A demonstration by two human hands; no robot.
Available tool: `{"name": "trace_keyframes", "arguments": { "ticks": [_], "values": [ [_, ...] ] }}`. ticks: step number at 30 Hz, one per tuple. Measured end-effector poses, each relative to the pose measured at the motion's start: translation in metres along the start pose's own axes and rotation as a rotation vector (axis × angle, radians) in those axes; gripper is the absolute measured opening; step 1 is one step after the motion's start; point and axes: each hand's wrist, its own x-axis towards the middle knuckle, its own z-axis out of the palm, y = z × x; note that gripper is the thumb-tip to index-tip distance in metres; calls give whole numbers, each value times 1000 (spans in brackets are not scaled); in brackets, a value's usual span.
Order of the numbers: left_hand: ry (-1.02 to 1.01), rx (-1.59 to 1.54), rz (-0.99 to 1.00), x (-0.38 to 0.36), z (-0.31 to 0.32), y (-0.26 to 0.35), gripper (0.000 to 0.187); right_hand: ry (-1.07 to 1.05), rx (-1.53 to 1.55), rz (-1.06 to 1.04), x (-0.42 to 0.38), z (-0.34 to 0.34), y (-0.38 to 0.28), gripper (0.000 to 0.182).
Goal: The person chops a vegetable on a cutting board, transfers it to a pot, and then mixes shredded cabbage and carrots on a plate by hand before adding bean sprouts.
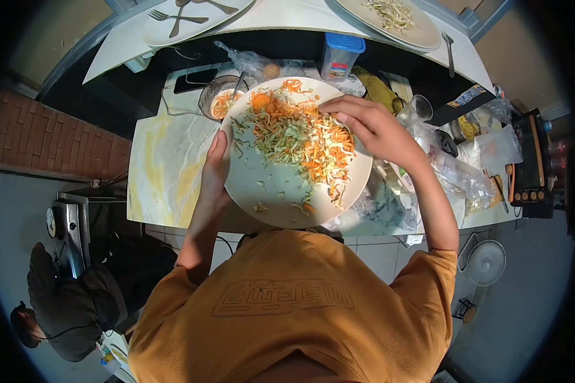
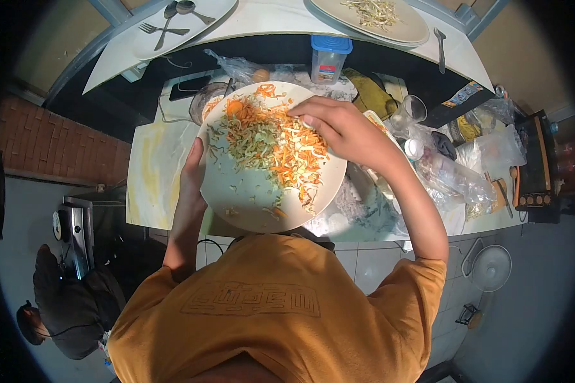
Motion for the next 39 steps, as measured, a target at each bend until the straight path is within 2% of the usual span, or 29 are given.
{"name": "trace_keyframes", "arguments": {
  "ticks": [1, 3, 4, 6, 7, 10, 13, 15, 22, 24, 25, 27, 31, 33, 39],
  "values": [
    [-9, -13, -3, 0, -2, 0, 55, 0, 0, 0, -3, 1, -3, 33],
    [-9, -8, -3, 1, -3, 0, 55, -26, -130, -100, -10, 7, -12, 51],
    [-8, -3, -6, 1, -3, 0, 55, -26, -131, -100, -12, 9, -13, 51],
    [-27, -18, -7, 1, -3, 1, 54, -120, -157, -99, -13, 12, -14, 70],
    [-44, -32, -8, 1, -2, 2, 54, -120, -157, -96, -12, 11, -16, 70],
    [-28, 12, 0, -8, 10, 12, 52, -139, -191, -40, -5, 8, -28, 68],
    [-16, 18, -2, -11, 14, 12, 52, -124, -196, 0, -5, 9, -28, 59],
    [-29, -18, -24, -5, 2, 6, 53, -81, -209, 15, -7, 10, -24, 45],
    [9, -50, -43, 0, -2, 3, 52, 42, -171, -50, -6, 8, -13, 36],
    [2, -52, -43, 0, -4, 2, 52, 27, 4, 145, -5, 3, -17, 31],
    [-3, -54, -42, 0, -5, 2, 52, 25, 4, 144, -5, 1, -13, 31],
    [-1, -48, -42, 0, -3, 2, 52, -56, 269, 446, -6, -3, 0, 28],
    [-19, -45, -38, -1, -4, 3, 52, -56, 326, 456, -1, -8, -10, 30],
    [-7, -31, -32, -4, 1, 6, 52, 4, 448, 348, 2, -7, -5, 29],
    [-16, -51, -34, -4, 1, 5, 52, 37, 458, 261, 12, -17, -5, 24]
  ]
}}
